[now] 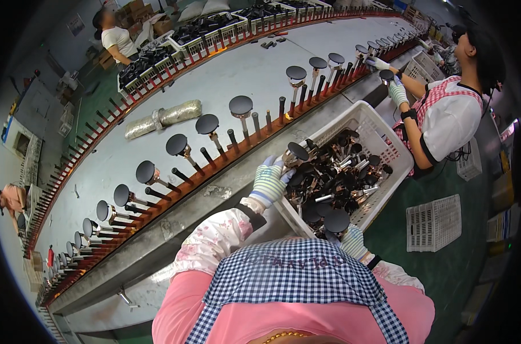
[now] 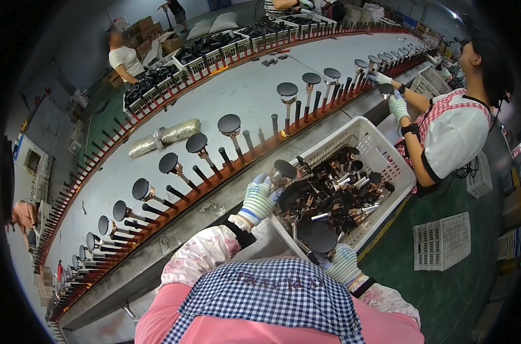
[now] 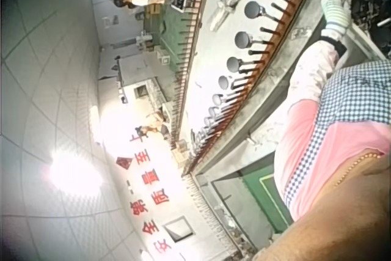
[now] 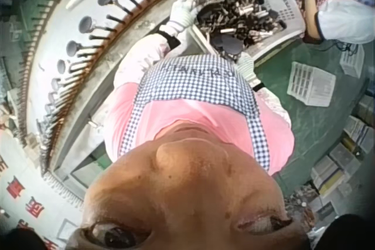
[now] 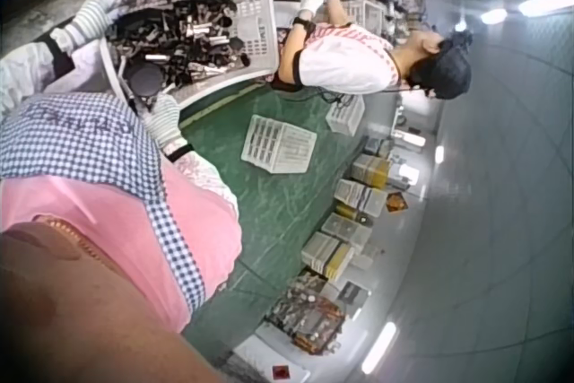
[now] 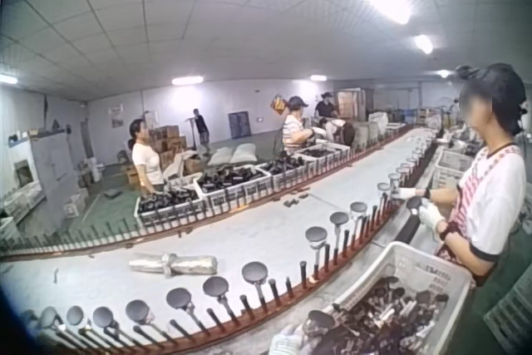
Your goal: Picking flashlight components from a bin and placing them onto an assembly line conveyor.
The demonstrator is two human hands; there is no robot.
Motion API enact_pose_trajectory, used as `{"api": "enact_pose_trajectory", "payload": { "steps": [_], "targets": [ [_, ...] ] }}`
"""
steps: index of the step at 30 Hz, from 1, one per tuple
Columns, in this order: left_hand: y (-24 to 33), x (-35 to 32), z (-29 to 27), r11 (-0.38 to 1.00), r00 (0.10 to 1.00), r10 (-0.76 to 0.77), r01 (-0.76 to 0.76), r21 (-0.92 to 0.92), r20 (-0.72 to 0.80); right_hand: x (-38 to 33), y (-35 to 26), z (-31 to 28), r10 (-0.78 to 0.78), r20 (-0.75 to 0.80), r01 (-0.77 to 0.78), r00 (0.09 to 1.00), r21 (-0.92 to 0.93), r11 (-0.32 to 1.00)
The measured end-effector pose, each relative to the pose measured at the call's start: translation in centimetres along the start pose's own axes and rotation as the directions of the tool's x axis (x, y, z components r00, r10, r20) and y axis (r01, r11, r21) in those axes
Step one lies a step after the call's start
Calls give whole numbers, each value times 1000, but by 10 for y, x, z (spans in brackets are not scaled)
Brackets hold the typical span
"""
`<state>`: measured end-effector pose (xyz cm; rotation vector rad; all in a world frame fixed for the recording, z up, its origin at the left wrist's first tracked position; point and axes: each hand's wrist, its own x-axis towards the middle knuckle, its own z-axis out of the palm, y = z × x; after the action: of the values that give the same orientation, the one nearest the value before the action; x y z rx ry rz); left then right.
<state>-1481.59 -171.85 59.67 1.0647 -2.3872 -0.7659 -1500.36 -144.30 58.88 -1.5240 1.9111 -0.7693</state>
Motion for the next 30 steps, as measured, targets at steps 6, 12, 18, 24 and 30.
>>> {"api": "enact_pose_trajectory", "payload": {
  "steps": [6, 12, 18, 24, 30],
  "targets": [
    [4, 31, 29, 1000, 1000, -19, 19, -9, 14, 21, 27, -24, -21, -7, 21, 1000, 42, 999],
    [-19, 45, 73, 792, 960, -270, 263, -552, 70, 41, 33, -53, 51, -12, -47, 999, 219, 975],
    [-31, 72, 67, 456, 894, -386, -28, -890, -226, 55, 76, -59, 75, 73, -86, 994, 162, 983],
    [-13, 101, 33, 485, 848, -457, -16, -874, -270, 63, 138, -52, 100, 68, -110, 993, 162, 981],
    [-19, 113, 33, 552, 788, -430, -157, -819, -441, 75, 181, -42, 52, -29, -44, 998, 228, 973]
  ]
}}
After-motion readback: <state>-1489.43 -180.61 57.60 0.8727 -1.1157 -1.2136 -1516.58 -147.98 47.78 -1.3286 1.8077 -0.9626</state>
